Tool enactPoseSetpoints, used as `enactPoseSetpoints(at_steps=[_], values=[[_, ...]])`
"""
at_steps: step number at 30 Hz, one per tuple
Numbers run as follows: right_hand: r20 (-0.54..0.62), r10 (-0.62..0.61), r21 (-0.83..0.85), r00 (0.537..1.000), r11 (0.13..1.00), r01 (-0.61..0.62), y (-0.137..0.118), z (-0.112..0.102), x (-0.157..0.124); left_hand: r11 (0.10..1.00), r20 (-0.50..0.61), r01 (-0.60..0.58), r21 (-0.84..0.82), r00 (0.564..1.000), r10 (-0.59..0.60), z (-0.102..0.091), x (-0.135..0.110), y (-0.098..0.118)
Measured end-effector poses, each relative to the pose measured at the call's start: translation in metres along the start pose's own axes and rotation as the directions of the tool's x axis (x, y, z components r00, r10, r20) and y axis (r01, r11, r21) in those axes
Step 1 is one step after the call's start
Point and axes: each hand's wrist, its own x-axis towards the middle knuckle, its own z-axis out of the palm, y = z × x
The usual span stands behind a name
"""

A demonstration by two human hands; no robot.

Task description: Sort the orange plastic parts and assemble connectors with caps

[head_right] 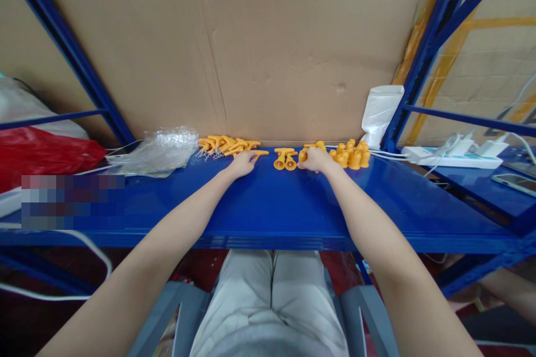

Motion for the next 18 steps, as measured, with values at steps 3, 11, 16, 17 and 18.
enactPoseSetpoints(at_steps=[3, 11, 16, 17, 18], values=[[0.001, 0.006, -0.005, 1.000, 1.000, -0.006, -0.002, -0.001, -0.001, 0.987, -0.010, -0.098, -0.128, 0.995, 0.097, 0.004, 0.005, 0.000], [-0.017, -0.004, -0.016, 1.000, 1.000, 0.004, -0.002, -0.002, -0.003, 0.988, 0.016, -0.145, -0.055, 0.989, 0.146, 0.012, 0.005, -0.010], [-0.017, -0.001, -0.027, 1.000, 1.000, 0.001, -0.002, -0.001, -0.001, 0.980, 0.047, -0.193, 0.048, 0.981, 0.191, 0.006, -0.001, -0.009], [-0.016, 0.000, -0.030, 1.000, 1.000, -0.001, -0.002, -0.001, -0.001, 0.977, 0.043, -0.204, 0.058, 0.978, 0.202, 0.004, -0.002, -0.008], [-0.013, 0.000, -0.030, 1.000, 1.000, 0.000, -0.001, -0.001, 0.000, 0.976, 0.040, -0.207, 0.063, 0.978, 0.205, 0.002, -0.003, -0.006]])
